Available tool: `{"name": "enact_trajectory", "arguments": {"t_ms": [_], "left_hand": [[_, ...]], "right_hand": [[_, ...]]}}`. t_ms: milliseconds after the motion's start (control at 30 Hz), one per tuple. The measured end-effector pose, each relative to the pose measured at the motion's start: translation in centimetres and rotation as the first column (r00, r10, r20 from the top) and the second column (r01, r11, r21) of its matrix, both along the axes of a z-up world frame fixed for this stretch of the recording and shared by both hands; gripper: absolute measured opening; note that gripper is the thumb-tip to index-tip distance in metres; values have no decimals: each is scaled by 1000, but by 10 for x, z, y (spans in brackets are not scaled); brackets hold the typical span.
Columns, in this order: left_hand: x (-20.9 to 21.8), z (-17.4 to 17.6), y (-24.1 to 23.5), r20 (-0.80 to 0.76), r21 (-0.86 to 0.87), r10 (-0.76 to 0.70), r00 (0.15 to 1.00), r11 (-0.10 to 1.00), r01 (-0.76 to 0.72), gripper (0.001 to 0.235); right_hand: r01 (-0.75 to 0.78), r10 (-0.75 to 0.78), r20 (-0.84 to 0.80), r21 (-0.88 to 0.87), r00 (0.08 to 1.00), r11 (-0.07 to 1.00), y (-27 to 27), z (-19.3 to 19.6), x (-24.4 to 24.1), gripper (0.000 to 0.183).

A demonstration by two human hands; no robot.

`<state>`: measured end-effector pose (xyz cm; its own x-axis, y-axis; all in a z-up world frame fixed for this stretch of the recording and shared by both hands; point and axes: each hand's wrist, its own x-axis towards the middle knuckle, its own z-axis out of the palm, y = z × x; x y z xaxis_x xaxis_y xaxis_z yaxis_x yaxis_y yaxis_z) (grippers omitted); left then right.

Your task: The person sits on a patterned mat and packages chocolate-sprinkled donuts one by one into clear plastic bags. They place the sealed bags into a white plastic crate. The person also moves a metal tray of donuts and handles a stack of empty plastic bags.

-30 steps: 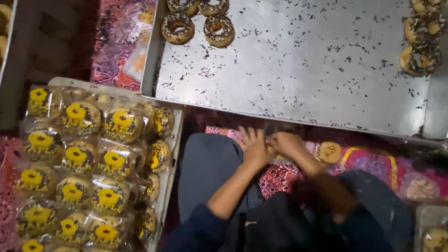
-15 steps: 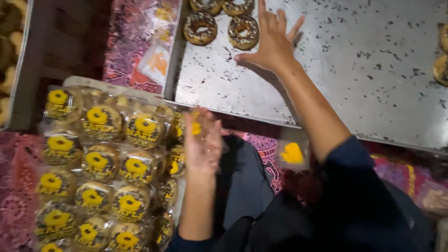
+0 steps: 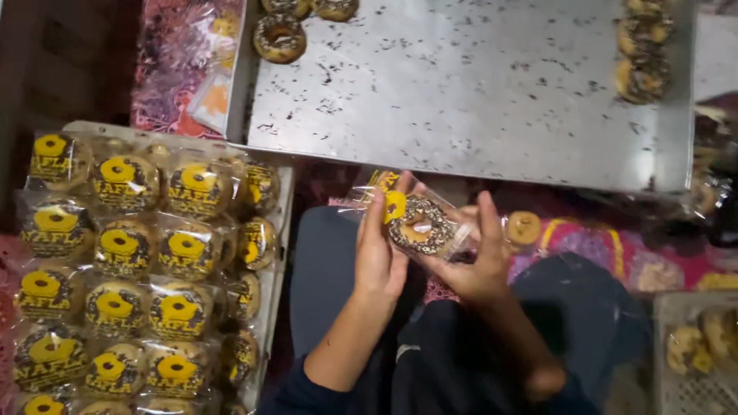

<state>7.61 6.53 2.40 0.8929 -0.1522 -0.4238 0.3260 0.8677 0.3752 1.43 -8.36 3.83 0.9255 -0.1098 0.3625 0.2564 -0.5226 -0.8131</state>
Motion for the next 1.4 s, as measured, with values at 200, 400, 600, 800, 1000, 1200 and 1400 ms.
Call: {"name": "enact_trajectory", "arguments": {"t_ms": [200,400,600,800,1000,1200,1400], "left_hand": [[-44,2,-67,-66,-91,-56,996,995,50,40],[-43,-9,-64,12,-100,-428,904,899,427,47],[-89,2,-62,571,667,-539,618,745,33,32],[-110,29,-54,292,377,-635,716,764,524,32],[-134,68,-31,-1,952,-972,235,71,297,22],[-111,53,-34,260,962,-937,235,273,26,23],[-114,31,-22,126,775,-915,382,332,538,21]], "right_hand": [[121,-125,15,-405,992,906,-14,61,-16,122],[166,-103,191,-347,976,923,-61,81,-62,68],[103,-201,-355,-276,913,955,-97,80,-74,18],[-57,133,62,-674,989,737,-113,70,-123,34],[-223,362,-144,-957,921,186,-140,113,-108,23],[-227,117,-208,-654,971,722,-135,124,-80,50],[-276,299,-115,-765,947,581,-92,36,-133,28]]}}
